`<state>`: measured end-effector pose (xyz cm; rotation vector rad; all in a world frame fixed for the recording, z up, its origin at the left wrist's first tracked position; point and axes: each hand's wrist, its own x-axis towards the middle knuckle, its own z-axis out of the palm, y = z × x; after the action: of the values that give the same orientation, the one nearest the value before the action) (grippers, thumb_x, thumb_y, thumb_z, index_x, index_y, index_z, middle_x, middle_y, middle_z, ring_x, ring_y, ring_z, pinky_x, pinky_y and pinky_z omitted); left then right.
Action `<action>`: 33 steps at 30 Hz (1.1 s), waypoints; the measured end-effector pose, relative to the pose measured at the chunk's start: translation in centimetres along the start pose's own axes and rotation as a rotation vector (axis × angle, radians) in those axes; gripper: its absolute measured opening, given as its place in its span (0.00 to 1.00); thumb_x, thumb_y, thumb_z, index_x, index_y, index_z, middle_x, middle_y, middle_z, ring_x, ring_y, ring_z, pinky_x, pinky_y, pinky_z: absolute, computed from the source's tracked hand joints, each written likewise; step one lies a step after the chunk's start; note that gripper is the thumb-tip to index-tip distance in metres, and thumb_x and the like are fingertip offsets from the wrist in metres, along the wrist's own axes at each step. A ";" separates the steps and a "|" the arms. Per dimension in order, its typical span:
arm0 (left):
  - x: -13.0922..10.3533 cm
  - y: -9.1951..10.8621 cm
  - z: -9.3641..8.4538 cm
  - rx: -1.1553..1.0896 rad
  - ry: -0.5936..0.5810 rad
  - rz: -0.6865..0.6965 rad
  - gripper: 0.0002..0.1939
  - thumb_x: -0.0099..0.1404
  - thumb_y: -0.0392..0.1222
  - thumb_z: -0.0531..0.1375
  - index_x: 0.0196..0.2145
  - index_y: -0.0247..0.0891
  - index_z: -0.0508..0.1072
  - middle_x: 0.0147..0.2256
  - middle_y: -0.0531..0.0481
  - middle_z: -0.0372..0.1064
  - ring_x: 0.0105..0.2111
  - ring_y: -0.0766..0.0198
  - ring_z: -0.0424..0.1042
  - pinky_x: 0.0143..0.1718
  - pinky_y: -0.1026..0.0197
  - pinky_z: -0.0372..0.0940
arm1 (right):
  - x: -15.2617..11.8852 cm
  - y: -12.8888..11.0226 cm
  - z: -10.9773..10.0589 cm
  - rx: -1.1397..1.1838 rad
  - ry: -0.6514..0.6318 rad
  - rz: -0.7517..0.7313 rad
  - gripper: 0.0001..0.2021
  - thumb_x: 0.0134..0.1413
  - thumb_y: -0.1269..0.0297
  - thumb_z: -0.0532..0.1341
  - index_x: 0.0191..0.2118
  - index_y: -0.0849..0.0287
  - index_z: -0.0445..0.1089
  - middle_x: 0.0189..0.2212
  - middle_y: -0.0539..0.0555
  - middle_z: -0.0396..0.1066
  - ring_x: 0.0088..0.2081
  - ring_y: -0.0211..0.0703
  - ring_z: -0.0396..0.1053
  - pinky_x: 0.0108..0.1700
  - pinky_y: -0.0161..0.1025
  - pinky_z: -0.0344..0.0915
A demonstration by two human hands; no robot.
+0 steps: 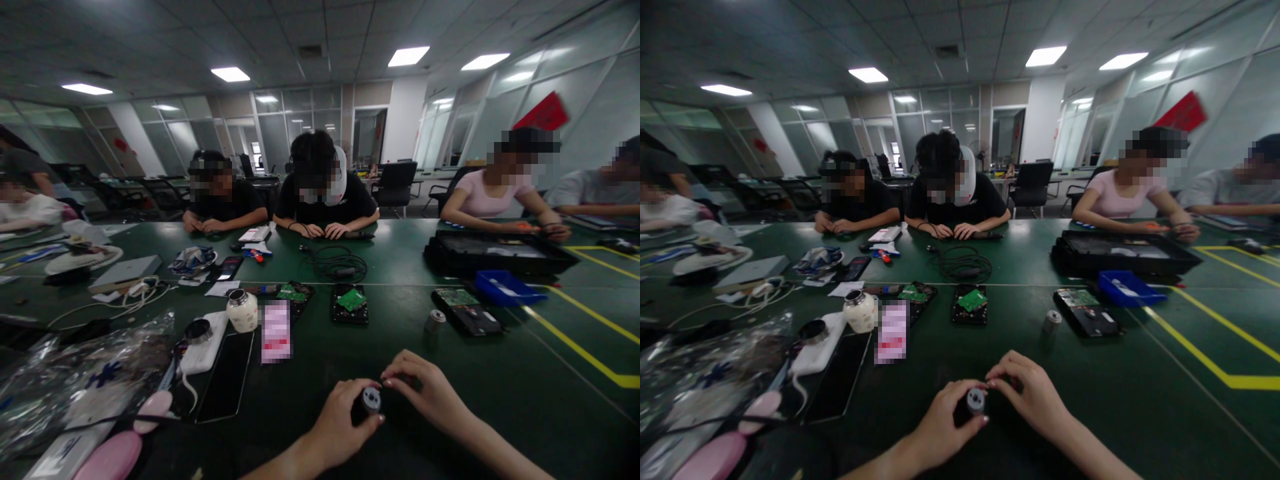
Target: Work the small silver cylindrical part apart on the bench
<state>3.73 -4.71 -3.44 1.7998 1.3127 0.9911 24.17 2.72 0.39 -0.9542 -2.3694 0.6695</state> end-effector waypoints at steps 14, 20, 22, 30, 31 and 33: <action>0.0 -0.4 0.2 0.030 0.009 0.027 0.21 0.58 0.37 0.67 0.49 0.42 0.70 0.44 0.50 0.72 0.44 0.56 0.69 0.49 0.55 0.63 | 0.9 -3.4 0.2 -0.441 -0.082 -0.400 0.14 0.69 0.64 0.49 0.37 0.59 0.71 0.30 0.53 0.72 0.31 0.43 0.68 0.35 0.41 0.57; 0.0 -0.7 0.4 0.035 0.009 0.040 0.20 0.57 0.35 0.67 0.48 0.40 0.70 0.44 0.49 0.72 0.44 0.56 0.69 0.48 0.56 0.63 | 0.4 -3.2 0.9 -0.227 -0.052 -0.338 0.11 0.67 0.64 0.52 0.43 0.56 0.72 0.39 0.54 0.76 0.38 0.44 0.71 0.40 0.41 0.63; 0.0 -0.8 0.4 0.041 0.008 0.043 0.19 0.57 0.35 0.66 0.47 0.39 0.71 0.43 0.49 0.72 0.43 0.56 0.69 0.47 0.56 0.63 | 0.3 -3.1 1.3 -0.174 -0.031 -0.344 0.11 0.67 0.65 0.53 0.42 0.55 0.73 0.40 0.54 0.76 0.39 0.44 0.72 0.41 0.42 0.64; 0.0 -1.1 0.5 0.034 -0.008 0.058 0.20 0.58 0.35 0.66 0.49 0.40 0.69 0.46 0.49 0.72 0.46 0.56 0.69 0.50 0.55 0.63 | -0.2 -2.0 2.8 -0.066 0.125 -0.398 0.09 0.63 0.69 0.57 0.42 0.55 0.75 0.35 0.54 0.79 0.37 0.44 0.74 0.40 0.41 0.69; 0.0 -1.1 0.5 0.028 -0.012 0.057 0.21 0.58 0.35 0.65 0.49 0.41 0.69 0.46 0.49 0.71 0.46 0.56 0.69 0.51 0.55 0.62 | -0.3 -1.8 3.0 -0.039 0.154 -0.402 0.09 0.63 0.69 0.58 0.42 0.54 0.75 0.34 0.53 0.79 0.36 0.44 0.74 0.39 0.41 0.69; 0.0 -0.9 0.4 0.027 -0.015 0.050 0.21 0.58 0.35 0.65 0.49 0.41 0.69 0.47 0.49 0.71 0.47 0.56 0.68 0.52 0.55 0.62 | -0.4 -1.4 3.4 0.017 0.197 -0.365 0.08 0.61 0.69 0.60 0.41 0.53 0.76 0.33 0.52 0.79 0.35 0.43 0.75 0.38 0.40 0.70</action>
<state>3.68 -4.47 -4.44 1.8647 1.2835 0.9894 21.74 0.66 -1.47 -0.5302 -2.2725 0.4315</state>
